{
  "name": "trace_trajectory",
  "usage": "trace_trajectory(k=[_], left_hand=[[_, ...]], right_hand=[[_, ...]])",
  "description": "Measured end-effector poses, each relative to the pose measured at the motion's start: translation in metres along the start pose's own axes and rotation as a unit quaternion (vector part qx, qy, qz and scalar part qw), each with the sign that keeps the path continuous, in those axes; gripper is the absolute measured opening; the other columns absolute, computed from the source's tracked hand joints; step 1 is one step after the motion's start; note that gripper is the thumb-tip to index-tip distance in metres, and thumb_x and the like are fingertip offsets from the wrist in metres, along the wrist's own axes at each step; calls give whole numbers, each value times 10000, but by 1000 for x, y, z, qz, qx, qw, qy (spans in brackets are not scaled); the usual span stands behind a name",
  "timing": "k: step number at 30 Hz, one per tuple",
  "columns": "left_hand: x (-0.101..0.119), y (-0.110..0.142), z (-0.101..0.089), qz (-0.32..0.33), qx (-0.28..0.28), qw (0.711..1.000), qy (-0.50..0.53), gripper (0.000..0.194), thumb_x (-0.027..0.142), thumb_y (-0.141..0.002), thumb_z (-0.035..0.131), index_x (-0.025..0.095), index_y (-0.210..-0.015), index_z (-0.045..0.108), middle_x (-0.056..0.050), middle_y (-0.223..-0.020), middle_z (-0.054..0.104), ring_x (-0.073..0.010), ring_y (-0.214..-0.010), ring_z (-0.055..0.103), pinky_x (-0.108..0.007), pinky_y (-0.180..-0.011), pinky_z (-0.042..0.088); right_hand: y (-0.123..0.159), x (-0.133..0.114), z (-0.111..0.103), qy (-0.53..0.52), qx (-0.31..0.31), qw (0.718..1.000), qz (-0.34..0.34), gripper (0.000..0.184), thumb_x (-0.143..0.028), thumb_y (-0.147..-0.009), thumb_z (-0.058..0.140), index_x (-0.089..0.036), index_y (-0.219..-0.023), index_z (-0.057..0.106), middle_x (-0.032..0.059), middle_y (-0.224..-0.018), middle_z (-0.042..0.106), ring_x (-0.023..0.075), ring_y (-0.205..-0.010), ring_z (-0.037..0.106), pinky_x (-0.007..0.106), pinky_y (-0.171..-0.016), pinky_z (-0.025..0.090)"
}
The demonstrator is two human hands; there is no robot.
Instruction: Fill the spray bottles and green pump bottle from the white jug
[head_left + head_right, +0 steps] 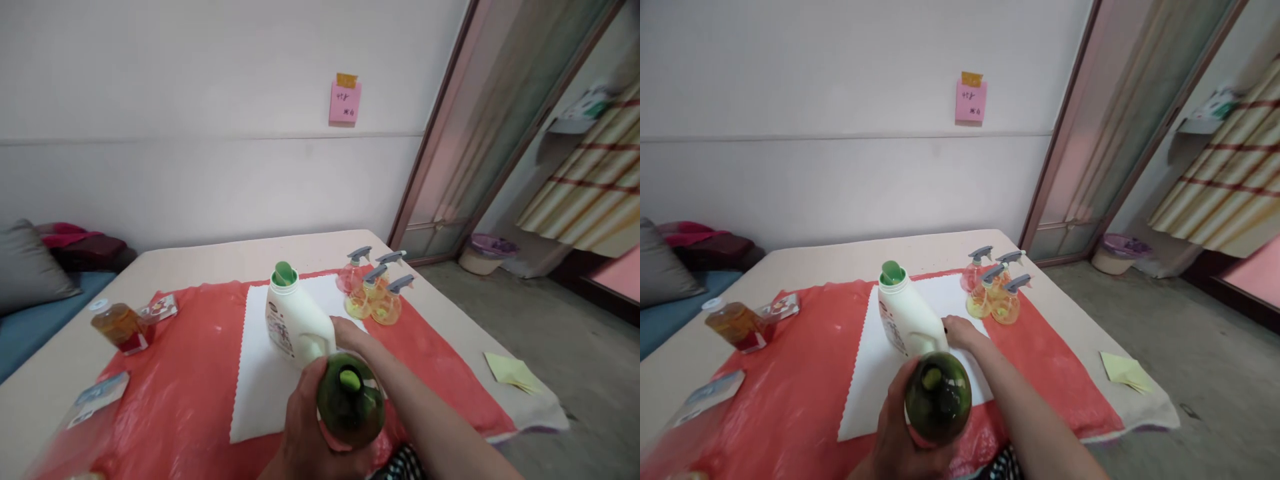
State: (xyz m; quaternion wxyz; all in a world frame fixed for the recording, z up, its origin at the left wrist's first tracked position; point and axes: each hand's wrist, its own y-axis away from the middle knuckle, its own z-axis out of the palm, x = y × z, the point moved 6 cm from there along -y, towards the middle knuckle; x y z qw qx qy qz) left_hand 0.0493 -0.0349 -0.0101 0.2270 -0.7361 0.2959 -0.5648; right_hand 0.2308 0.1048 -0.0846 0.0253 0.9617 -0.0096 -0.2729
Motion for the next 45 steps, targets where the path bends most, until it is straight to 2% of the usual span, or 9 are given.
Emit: trace_trajectory(k=[4, 9, 12, 14, 16, 22, 29, 39, 45], left_hand=[[-3, 0, 8, 2, -37, 999, 9, 1099, 253, -574, 769, 281, -1540, 245, -103, -1272, 668, -304, -1045, 720, -433, -864, 629], [-13, 5, 21, -125, -105, 987, -2, 989, 239, -575, 755, 244, -1477, 350, -95, -1245, 689, -311, -1095, 698, -448, -943, 587], [-16, 4, 18, -174, -106, 978, -35, 934, 251, -595, 751, 255, -1459, 396, -93, -1268, 685, -316, -1105, 696, -453, -945, 580], [-15, 1, 11, -171, -86, 980, -57, 913, 259, -611, 754, 266, -1456, 409, -102, -1274, 682, -330, -1118, 691, -472, -944, 579], [-14, -2, 8, -150, -87, 982, -69, 903, 273, -633, 763, 272, -1462, 404, -109, -1274, 683, -335, -1119, 693, -479, -924, 590], [-13, -7, -2, -89, -96, 983, -131, 897, 280, -661, 765, 259, -1470, 377, -131, -1300, 667, -336, -1143, 685, -488, -905, 605], [-4, -17, -19, -27, -59, 987, -150, 917, 245, -649, 763, 254, -1475, 364, -113, -1281, 668, -308, -1115, 688, -452, -895, 611], [10, -20, -21, 29, -9, 991, -132, 913, 203, -639, 747, 267, -1457, 347, -117, -1224, 645, -295, -1092, 673, -461, -888, 614], [15, -24, -28, 39, 7, 991, -127, 951, 216, -631, 762, 241, -1465, 306, -152, -1277, 613, -317, -1162, 640, -489, -927, 600]], right_hand=[[24, 10, -29, -118, 122, 985, 6, 135, -169, -644, 703, -202, -742, 618, -13, -671, 613, 168, -648, 566, 310, -642, 423], [80, 11, -105, -285, 310, 907, 14, 152, -313, -759, 608, -245, -874, 535, -20, -711, 591, 172, -610, 541, 326, -592, 453], [117, -10, -151, -386, 403, 830, -3, 254, -395, -812, 593, -244, -991, 497, 4, -875, 660, 150, -671, 582, 304, -622, 486], [137, -25, -171, -524, 458, 717, -35, 330, -325, -735, 713, -234, -993, 528, 11, -932, 698, 121, -664, 581, 270, -618, 476], [146, -43, -179, -580, 459, 670, -62, 335, -260, -695, 759, -229, -961, 557, 7, -930, 715, 108, -665, 588, 241, -606, 462], [140, -73, -151, -565, 377, 726, -110, 299, -232, -777, 754, -248, -1035, 605, -3, -963, 711, 136, -804, 636, 249, -669, 503], [133, -101, -92, -470, 110, 864, -144, 374, -270, -794, 772, -257, -1159, 690, 24, -1065, 731, 213, -1050, 659, 355, -945, 505], [142, -105, -84, -407, 231, 882, -47, 343, -363, -647, 866, -252, -921, 691, 33, -925, 725, 243, -901, 677, 361, -824, 560], [150, -101, -75, -469, 122, 864, -133, 508, -444, -855, 714, -285, -1331, 635, 105, -1352, 665, 297, -1280, 603, 435, -1018, 541]])
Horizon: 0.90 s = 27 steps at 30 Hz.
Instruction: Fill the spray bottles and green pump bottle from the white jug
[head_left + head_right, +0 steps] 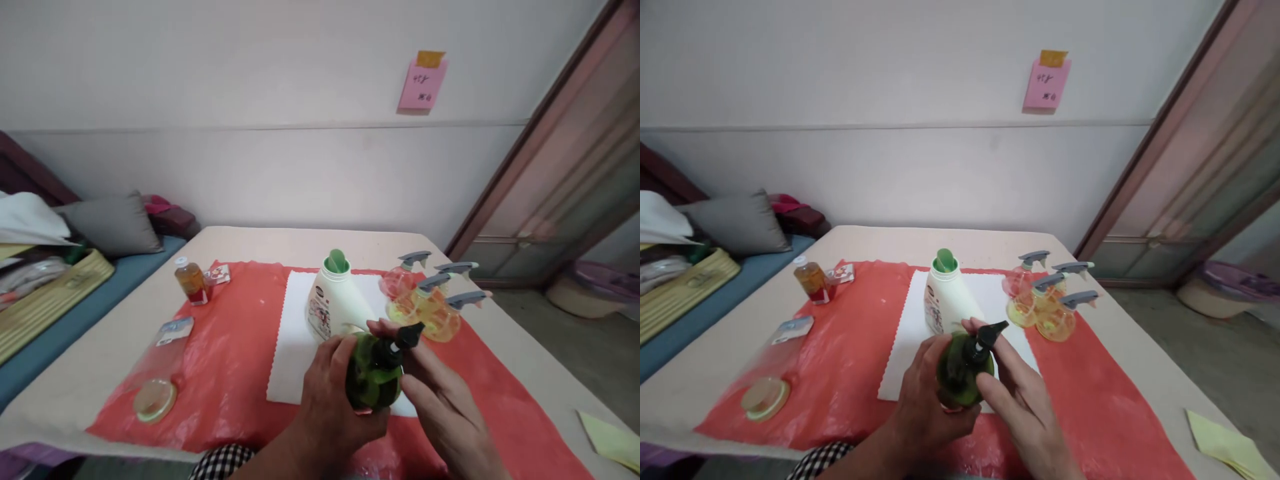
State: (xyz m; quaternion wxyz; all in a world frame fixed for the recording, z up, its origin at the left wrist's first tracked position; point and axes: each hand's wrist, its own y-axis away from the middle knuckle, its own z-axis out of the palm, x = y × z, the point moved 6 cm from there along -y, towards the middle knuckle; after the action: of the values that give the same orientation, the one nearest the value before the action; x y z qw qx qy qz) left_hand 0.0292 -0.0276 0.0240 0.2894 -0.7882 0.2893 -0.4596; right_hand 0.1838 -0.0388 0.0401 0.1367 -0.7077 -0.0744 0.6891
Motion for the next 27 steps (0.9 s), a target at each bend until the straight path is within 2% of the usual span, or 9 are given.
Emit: trace_trajectory(k=[2, 4, 7, 10, 13, 17, 20, 22, 27], left_hand=[[1, 0, -2, 11, 7, 1000, 5, 953, 197, -617, 753, 230, -1461, 313, -153, -1273, 614, -313, -1162, 640, -482, -932, 599], [1, 2, -2, 24, 11, 1000, 15, 962, 190, -609, 751, 222, -1465, 312, -156, -1271, 612, -310, -1166, 637, -478, -943, 594], [-2, 4, -4, 36, 10, 999, 28, 976, 234, -629, 780, 231, -1477, 296, -159, -1287, 611, -319, -1188, 632, -491, -966, 582], [-18, 1, -19, -17, 52, 998, 9, 945, 303, -655, 809, 256, -1463, 320, -144, -1279, 629, -320, -1146, 664, -479, -933, 594], [-52, -8, -41, -136, 112, 984, 2, 867, 346, -669, 826, 241, -1406, 383, -142, -1285, 632, -316, -1137, 676, -453, -924, 590], [-114, -24, -56, -299, 153, 942, -13, 846, 385, -677, 835, 240, -1390, 404, -141, -1342, 595, -305, -1223, 622, -450, -1018, 520], [-160, -30, -60, -375, 160, 910, -81, 883, 396, -660, 841, 260, -1411, 399, -145, -1378, 548, -318, -1269, 569, -472, -1050, 478], [-187, -30, -58, -415, 131, 895, -101, 886, 425, -658, 841, 277, -1408, 394, -129, -1335, 573, -330, -1270, 557, -484, -1032, 479], [-220, -21, -52, -427, 115, 893, -87, 846, 375, -675, 836, 248, -1384, 394, -133, -1350, 567, -298, -1229, 601, -450, -1023, 485]], right_hand=[[1, 2, 0, 10, 15, 1000, -1, 403, -413, -882, 691, -292, -1266, 676, 99, -1344, 671, 288, -1262, 619, 420, -994, 561], [2, 3, 0, 28, 74, 997, -7, 358, -412, -817, 772, -294, -1148, 705, 98, -1261, 707, 291, -1174, 669, 411, -930, 593], [-1, 1, 9, 17, 108, 994, -19, 587, -515, -650, 892, -309, -1149, 661, 106, -1295, 680, 319, -1160, 670, 447, -931, 591], [-8, -1, 13, -33, 64, 996, -52, 812, -646, -672, 826, -337, -1364, 535, 126, -1470, 556, 337, -1272, 601, 492, -1021, 535], [-17, 8, -5, -21, 84, 995, -48, 607, -547, -819, 745, -329, -1351, 550, 113, -1454, 564, 310, -1267, 600, 487, -1048, 504], [-31, 39, -31, 67, 142, 988, 10, 481, -515, -814, 734, -283, -1218, 614, 117, -1331, 629, 298, -1167, 627, 520, -1019, 491], [-41, 60, -25, 137, 133, 981, 26, 557, -549, -747, 738, -236, -1187, 601, 133, -1248, 657, 313, -1098, 632, 542, -994, 480], [-47, 73, -12, 167, 110, 979, 39, 590, -511, -710, 729, -220, -1199, 578, 125, -1201, 673, 313, -1063, 635, 510, -967, 489], [-62, 89, 2, 192, 129, 970, 81, 407, -304, -667, 545, -237, -1066, 590, 56, -943, 693, 285, -898, 627, 391, -818, 497]])
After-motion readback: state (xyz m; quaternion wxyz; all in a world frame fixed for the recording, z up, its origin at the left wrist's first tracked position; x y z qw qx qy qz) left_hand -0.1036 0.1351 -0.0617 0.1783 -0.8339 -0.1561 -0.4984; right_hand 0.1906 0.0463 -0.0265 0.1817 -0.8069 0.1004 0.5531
